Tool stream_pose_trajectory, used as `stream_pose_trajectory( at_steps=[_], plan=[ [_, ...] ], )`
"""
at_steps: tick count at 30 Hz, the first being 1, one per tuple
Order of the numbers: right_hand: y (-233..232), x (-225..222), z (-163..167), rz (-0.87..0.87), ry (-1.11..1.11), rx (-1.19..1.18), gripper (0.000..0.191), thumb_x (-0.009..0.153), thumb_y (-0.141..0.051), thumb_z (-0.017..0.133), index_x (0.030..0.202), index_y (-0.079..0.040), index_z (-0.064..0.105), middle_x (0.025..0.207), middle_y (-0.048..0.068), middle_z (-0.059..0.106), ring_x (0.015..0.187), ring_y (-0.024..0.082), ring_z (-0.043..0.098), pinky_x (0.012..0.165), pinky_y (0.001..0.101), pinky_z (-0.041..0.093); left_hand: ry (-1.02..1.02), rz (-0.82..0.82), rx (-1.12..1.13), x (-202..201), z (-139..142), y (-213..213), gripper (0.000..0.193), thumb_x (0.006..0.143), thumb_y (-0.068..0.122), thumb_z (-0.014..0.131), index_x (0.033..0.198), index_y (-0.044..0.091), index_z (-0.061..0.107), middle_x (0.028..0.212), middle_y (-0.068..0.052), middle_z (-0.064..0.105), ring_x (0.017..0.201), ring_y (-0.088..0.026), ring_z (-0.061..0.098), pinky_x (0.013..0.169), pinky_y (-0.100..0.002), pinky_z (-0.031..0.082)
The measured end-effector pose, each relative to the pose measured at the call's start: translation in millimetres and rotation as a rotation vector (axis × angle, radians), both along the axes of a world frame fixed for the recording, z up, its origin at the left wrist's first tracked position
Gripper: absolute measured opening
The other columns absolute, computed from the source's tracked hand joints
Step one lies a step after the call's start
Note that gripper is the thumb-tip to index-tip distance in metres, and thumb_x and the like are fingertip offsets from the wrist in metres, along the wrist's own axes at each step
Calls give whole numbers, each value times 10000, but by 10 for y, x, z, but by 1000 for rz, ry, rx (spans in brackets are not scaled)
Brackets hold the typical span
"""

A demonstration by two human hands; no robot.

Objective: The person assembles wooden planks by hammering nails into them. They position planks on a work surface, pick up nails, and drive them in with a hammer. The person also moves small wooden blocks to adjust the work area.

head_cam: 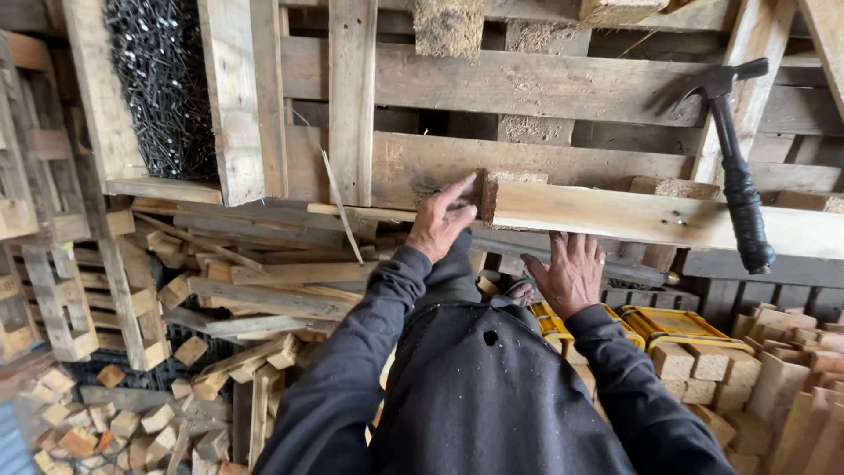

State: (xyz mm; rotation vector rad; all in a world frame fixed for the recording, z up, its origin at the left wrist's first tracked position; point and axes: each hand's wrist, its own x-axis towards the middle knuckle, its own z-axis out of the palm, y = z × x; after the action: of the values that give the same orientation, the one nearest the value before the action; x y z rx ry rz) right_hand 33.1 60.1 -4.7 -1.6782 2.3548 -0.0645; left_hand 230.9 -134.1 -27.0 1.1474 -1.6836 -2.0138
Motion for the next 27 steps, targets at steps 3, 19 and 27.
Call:
stream_pose_trajectory(
  at_steps=[3, 19, 27],
  plan=[
    [-110, -153, 71, 110, -21, -73, 890, 871, -623, 644, 1451, 43, 537, 1427, 230, 497, 1303, 428, 495, 1087, 652, 366, 9, 212, -149, -206, 56, 186, 361, 972, 159, 693, 1295, -1, 689, 1274, -193, 747, 1108, -227, 744, 941, -280, 608],
    [-741, -602, -467, 363, -198, -214, 889, 769, -679, 629, 1504, -185, 544, 1659, 219, 268, 1597, 451, 151, 1247, 658, 104, -170, 64, -258, -319, 154, 432, 690, 891, 2, 709, 1518, 5, 423, 1396, -218, 625, 1213, -277, 668, 997, -324, 575],
    [-746, -640, -505, 348, -245, -234, 965, 763, -684, 648, 1532, -136, 449, 1619, 206, 278, 1562, 430, 175, 1245, 624, 90, -424, -416, -932, -520, 267, 172, 864, 738, -14, 725, 1526, 39, 375, 1501, -196, 407, 1274, -371, 555, 1052, -396, 529]
  ],
)
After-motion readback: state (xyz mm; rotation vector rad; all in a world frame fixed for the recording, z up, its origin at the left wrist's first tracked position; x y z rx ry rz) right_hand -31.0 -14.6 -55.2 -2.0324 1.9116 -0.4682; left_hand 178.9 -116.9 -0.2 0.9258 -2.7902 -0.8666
